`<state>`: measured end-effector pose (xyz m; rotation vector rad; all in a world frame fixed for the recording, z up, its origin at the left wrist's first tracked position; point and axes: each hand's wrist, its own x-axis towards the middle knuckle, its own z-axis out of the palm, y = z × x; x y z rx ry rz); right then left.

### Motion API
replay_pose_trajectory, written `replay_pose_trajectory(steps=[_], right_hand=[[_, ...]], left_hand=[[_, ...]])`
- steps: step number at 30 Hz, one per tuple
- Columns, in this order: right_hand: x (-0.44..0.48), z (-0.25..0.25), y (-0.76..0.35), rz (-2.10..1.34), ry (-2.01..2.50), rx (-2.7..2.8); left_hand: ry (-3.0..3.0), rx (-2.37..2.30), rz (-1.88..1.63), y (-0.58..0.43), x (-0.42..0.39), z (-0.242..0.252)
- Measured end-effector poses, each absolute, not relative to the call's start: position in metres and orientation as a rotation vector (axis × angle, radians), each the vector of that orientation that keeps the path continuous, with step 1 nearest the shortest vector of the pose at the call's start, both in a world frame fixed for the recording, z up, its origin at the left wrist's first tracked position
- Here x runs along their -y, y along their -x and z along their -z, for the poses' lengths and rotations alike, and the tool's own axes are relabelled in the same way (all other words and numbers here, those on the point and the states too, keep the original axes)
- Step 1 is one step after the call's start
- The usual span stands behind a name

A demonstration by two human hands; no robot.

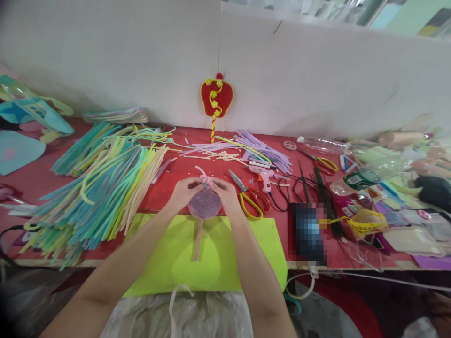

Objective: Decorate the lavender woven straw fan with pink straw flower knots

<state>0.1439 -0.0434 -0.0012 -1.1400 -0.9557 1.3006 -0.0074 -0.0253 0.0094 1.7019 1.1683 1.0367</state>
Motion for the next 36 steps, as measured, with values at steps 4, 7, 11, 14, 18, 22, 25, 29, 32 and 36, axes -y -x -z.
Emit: replay_pose_trajectory(steps=[4, 7, 11, 14, 18, 22, 25, 29, 32, 36], right_hand=[[0.044, 0.002, -0.144, -1.277, 1.152, 0.99], [0.044, 0.003, -0.144, -1.258, 1.156, 1.017], [0.043, 0.006, -0.146, -1.222, 1.172, 1.055], [0.042, 0.008, -0.146, -1.218, 1.184, 1.101], [0.043, 0.007, -0.146, -1.244, 1.17, 1.093], [0.044, 0.004, -0.144, -1.265, 1.178, 1.062], [0.043, 0.004, -0.143, -1.26, 1.178, 1.035], [0.042, 0.004, -0.143, -1.212, 1.19, 1.051], [0.042, 0.004, -0.143, -1.194, 1.187, 1.055], [0.043, 0.002, -0.144, -1.19, 1.186, 1.046]], left_hand=[[-1.769, -1.179, -1.059, 0.007, 0.027, -0.012], [-1.813, -1.19, -1.086, 0.007, 0.027, -0.013], [-1.864, -1.197, -1.119, 0.007, 0.028, -0.012], [-1.866, -1.206, -1.115, 0.006, 0.028, -0.013], [-1.815, -1.199, -1.094, 0.007, 0.028, -0.013], [-1.76, -1.184, -1.062, 0.007, 0.027, -0.01], [-1.757, -1.188, -1.081, 0.007, 0.026, -0.008], [-1.88, -1.217, -1.137, 0.008, 0.028, -0.008], [-2.065, -1.242, -1.086, 0.009, 0.032, -0.012], [-2.2, -1.216, -1.014, 0.01, 0.036, -0.016]])
